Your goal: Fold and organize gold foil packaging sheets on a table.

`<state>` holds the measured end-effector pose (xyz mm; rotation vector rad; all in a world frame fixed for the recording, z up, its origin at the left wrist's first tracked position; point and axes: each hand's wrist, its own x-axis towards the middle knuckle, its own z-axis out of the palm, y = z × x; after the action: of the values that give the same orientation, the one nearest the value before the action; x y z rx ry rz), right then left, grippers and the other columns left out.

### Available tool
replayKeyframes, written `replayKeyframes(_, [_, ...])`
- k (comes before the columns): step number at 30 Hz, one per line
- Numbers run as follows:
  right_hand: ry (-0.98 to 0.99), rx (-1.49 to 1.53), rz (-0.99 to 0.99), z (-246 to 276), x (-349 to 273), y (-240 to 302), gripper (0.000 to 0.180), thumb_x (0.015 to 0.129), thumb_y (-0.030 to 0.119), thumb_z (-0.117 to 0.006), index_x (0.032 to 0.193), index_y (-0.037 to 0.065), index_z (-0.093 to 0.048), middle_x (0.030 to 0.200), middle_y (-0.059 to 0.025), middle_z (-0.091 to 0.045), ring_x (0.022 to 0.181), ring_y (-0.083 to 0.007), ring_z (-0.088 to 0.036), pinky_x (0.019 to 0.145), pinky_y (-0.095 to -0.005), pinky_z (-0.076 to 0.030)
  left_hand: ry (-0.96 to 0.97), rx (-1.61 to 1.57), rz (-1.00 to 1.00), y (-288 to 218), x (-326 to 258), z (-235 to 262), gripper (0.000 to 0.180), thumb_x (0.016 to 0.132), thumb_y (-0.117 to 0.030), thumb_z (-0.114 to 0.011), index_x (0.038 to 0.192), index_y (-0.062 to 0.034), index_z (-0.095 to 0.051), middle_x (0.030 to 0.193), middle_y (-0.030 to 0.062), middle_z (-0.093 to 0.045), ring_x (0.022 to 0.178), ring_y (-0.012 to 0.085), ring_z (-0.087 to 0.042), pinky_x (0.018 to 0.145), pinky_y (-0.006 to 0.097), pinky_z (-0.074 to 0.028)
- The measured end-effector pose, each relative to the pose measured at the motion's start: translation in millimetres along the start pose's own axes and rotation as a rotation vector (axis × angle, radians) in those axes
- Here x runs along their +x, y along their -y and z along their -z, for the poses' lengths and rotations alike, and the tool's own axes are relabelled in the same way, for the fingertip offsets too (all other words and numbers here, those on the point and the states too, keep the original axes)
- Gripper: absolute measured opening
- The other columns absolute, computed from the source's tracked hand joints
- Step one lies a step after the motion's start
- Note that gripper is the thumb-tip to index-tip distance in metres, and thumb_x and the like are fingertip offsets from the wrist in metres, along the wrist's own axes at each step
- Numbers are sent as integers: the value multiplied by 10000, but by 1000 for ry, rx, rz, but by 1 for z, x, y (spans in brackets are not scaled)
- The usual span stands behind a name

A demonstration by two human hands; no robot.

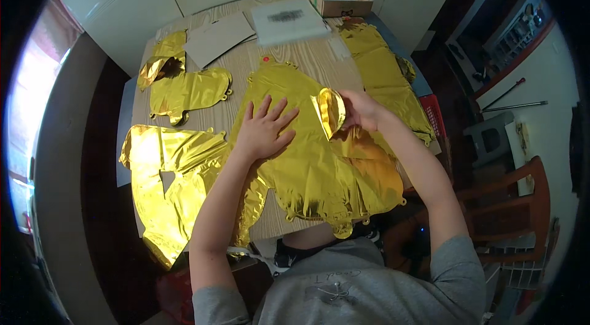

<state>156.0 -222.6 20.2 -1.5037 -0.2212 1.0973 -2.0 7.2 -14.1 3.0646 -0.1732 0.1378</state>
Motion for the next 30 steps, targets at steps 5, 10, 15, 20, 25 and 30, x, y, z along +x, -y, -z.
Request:
replayKeyframes(5, [-75, -707, 285, -1, -4, -23, 280, 879, 182, -524, 1081, 10, -610, 957, -147, -658, 887, -305, -630, 803, -398, -497, -25, -21, 8, 1, -1, -1, 554, 908, -520, -415, 1429, -332, -394, 1520, 46, -329, 1419, 352, -232, 1115, 623, -144])
replayKeyframes(10, [-36, -1157, 705, -17, -15, -27, 289, 852, 183, -607, 1105, 45, -633, 1190, -138, -604, 1154, -296, -514, 986, -411, -399, -5, 11, 8, 2, -1, -1, 550, 904, -515, -419, 1408, -295, -432, 1521, 46, -328, 1418, 351, -235, 1113, 623, -150])
replayKeyframes(15, [-73, -1190, 931, -16, -10, -43, 279, 847, 212, -651, 1089, 73, -655, 1174, -80, -626, 1162, -271, -523, 997, -400, -402, -76, -67, -3, 3, 0, -5, 534, 888, -501, -428, 1323, -212, -543, 1528, 47, -317, 1419, 353, -232, 1118, 612, -152])
replayKeyframes(20, [-73, -1234, 909, -16, -6, -44, 337, 852, 255, -654, 1153, 102, -646, 1227, -38, -615, 1212, -253, -498, 1018, -405, -375, -49, -50, -1, 5, 0, -6, 536, 873, -478, -435, 1299, -179, -563, 1530, 56, -312, 1419, 354, -233, 1123, 608, -145])
replayKeyframes(25, [-2, -1426, 735, -15, -3, -28, 585, 826, 435, -664, 1314, 132, -551, 1388, -2, -506, 1344, -249, -362, 1074, -453, -281, -60, -58, -3, 5, 0, -8, 535, 862, -466, -447, 1292, -172, -567, 1529, 59, -316, 1419, 354, -234, 1126, 604, -142])
replayKeyframes(30, [102, -1594, 595, -13, 9, -8, 878, 738, 635, -649, 1428, 145, -415, 1519, -1, -335, 1418, -291, -221, 1105, -475, -224, -44, -46, 3, 5, 1, -7, 535, 857, -467, -454, 1299, -186, -561, 1530, 53, -315, 1421, 351, -229, 1125, 605, -142])
